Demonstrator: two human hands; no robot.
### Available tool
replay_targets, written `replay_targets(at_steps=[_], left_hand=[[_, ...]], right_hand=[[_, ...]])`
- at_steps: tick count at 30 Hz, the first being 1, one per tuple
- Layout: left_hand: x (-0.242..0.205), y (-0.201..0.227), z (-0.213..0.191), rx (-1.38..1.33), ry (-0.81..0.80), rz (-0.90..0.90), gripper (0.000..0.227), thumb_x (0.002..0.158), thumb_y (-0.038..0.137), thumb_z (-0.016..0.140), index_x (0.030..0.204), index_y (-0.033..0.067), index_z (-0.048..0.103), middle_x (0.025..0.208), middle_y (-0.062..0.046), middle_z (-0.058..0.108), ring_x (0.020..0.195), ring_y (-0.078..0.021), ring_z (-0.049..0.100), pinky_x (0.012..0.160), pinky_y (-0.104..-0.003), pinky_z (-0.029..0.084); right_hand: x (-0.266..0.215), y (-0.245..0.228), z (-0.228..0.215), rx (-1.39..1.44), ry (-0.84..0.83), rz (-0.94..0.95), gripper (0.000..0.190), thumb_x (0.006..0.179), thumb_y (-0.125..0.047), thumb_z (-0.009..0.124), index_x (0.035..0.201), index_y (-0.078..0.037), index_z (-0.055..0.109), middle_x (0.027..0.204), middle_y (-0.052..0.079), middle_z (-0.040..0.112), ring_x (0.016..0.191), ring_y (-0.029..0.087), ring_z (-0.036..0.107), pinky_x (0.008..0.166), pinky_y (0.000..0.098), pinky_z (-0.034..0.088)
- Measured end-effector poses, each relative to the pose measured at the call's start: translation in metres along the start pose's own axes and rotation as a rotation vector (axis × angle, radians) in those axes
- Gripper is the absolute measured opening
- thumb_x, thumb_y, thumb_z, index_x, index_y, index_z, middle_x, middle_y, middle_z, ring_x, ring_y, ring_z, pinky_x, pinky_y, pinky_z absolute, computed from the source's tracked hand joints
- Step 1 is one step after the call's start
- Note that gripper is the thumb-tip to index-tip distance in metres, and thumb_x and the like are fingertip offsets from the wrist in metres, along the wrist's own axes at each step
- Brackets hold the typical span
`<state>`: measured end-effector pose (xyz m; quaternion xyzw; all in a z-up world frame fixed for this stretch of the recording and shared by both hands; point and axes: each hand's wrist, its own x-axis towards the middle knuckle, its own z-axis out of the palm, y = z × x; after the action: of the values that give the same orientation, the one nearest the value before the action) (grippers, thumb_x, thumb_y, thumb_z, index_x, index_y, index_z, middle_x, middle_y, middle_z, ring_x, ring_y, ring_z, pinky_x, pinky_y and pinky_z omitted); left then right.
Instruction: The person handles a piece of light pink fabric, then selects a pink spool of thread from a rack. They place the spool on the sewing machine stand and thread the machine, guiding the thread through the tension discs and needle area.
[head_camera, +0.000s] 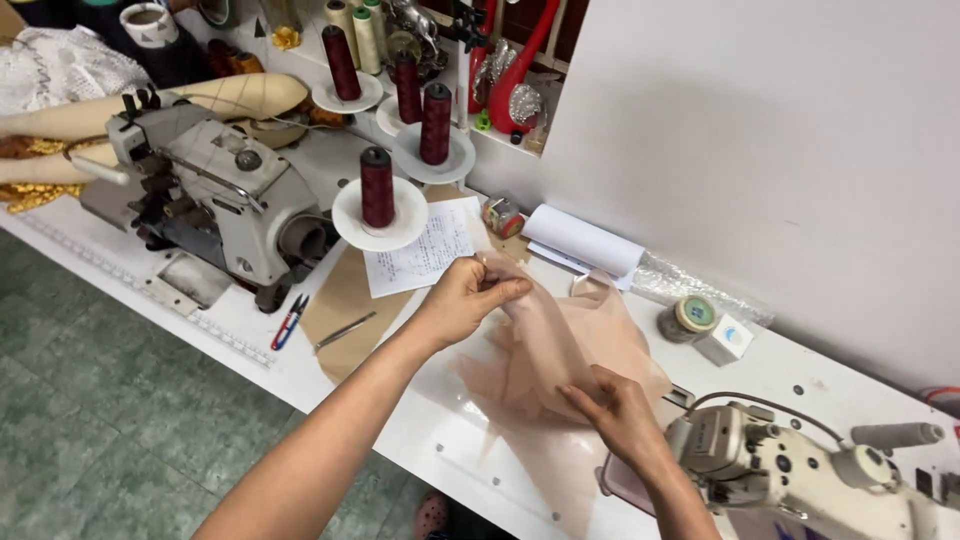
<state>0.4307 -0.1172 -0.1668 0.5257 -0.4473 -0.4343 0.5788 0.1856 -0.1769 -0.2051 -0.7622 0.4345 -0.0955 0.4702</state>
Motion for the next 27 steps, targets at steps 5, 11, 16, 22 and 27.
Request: replay_targets(at_steps=[5, 11, 16, 22, 27], left_hand=[[0.009, -0.003, -0.031, 0.05, 0.015, 0.007, 0.019, 0.09, 0.022, 0.065, 0.089, 0.0041, 0.073, 0.087, 0.004, 0.068, 0.087, -0.0049, 0.059, 0.079, -0.023, 0.047], [0.017, 0.03, -0.073, 0.001, 0.109, 0.002, 0.014, 0.089, 0.019, 0.066, 0.094, 0.0091, 0.074, 0.071, 0.002, 0.066, 0.056, -0.0048, 0.054, 0.037, -0.023, 0.043], [0.012, 0.135, -0.093, 0.253, 0.056, 0.207, 0.01, 0.091, 0.018, 0.066, 0.093, 0.0084, 0.067, 0.084, -0.001, 0.07, 0.075, -0.0076, 0.066, 0.065, -0.021, 0.055], [0.098, 0.013, -0.074, 0.507, -0.136, 0.369, 0.009, 0.089, 0.017, 0.063, 0.093, 0.0108, 0.068, 0.091, -0.001, 0.069, 0.082, -0.0109, 0.062, 0.073, -0.026, 0.047], [0.12, -0.107, -0.023, 0.554, -0.071, 0.006, 0.023, 0.085, 0.031, 0.069, 0.082, 0.0084, 0.068, 0.076, -0.001, 0.068, 0.072, -0.0101, 0.06, 0.062, -0.03, 0.042]], right_hand=[[0.006, 0.002, 0.021, 0.015, 0.039, 0.026, 0.015, 0.08, -0.021, 0.076, 0.077, -0.006, 0.079, 0.07, 0.0, 0.069, 0.068, 0.011, 0.058, 0.062, 0.0235, 0.043], [0.003, -0.021, 0.042, -0.004, 0.058, 0.012, 0.017, 0.083, -0.026, 0.071, 0.081, -0.01, 0.075, 0.076, -0.002, 0.073, 0.071, 0.01, 0.061, 0.066, 0.0236, 0.046], [-0.03, -0.028, 0.049, 0.644, -0.287, -0.091, 0.023, 0.084, -0.016, 0.075, 0.069, -0.003, 0.062, 0.063, 0.001, 0.056, 0.058, 0.01, 0.051, 0.052, 0.0238, 0.036], [-0.036, 0.03, 0.043, 0.651, -0.035, 0.139, 0.023, 0.083, -0.02, 0.075, 0.071, -0.003, 0.065, 0.067, -0.001, 0.057, 0.063, 0.01, 0.05, 0.056, 0.0229, 0.036], [-0.055, 0.099, 0.047, 0.768, 0.048, 0.406, 0.017, 0.079, -0.013, 0.075, 0.085, 0.003, 0.073, 0.081, 0.008, 0.073, 0.072, 0.018, 0.064, 0.061, 0.0291, 0.049]])
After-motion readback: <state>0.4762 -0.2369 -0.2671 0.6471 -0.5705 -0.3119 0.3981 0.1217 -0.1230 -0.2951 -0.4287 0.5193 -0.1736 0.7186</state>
